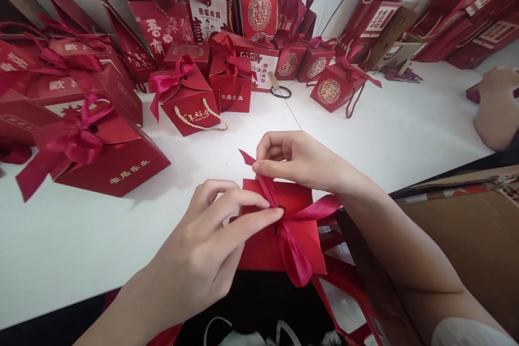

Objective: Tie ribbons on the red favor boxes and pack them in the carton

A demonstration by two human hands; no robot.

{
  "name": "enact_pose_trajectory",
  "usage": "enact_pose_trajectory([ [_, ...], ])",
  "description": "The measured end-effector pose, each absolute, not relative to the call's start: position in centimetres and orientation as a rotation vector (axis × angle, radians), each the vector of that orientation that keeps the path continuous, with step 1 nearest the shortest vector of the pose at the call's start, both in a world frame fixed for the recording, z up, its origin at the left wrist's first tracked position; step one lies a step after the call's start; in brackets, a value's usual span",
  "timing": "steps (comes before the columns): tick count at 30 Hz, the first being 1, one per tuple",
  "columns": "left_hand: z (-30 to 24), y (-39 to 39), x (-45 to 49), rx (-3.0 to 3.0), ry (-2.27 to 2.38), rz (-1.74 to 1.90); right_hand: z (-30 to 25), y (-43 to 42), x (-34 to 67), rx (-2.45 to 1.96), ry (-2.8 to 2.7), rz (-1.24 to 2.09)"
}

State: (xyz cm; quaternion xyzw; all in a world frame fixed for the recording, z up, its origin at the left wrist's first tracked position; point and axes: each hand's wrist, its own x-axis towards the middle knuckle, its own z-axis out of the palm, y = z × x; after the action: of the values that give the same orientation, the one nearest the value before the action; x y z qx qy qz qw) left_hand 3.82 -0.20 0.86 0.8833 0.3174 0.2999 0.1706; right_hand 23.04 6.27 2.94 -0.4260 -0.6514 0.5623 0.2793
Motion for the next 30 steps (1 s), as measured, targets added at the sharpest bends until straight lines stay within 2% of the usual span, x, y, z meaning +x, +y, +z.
enact_pose_trajectory([
  [5,1.4,0.1,3.9,2.61,0.824,0.77,2.0,6.7,24.2,-1.174,-1.713,1.583],
  [10,2.3,-0.1,4.0,2.521,0.867,0.663,1.8,3.4,28.4,-1.232,-1.536,1.327],
  [16,2.3,-0.4,5.7,2.438,1.019,0.779,1.7,-1.4,29.6,-1.318,-1.542,1.411],
  [27,1.8,-0.1,6.2,2.462,0.948,0.739,0.9,4.7,26.8,-1.219,-1.573,1.292],
  [30,1.8,-0.1,6.3,2.476,0.962,0.731,0.5,4.5,26.6,-1.345,-1.696,0.983],
])
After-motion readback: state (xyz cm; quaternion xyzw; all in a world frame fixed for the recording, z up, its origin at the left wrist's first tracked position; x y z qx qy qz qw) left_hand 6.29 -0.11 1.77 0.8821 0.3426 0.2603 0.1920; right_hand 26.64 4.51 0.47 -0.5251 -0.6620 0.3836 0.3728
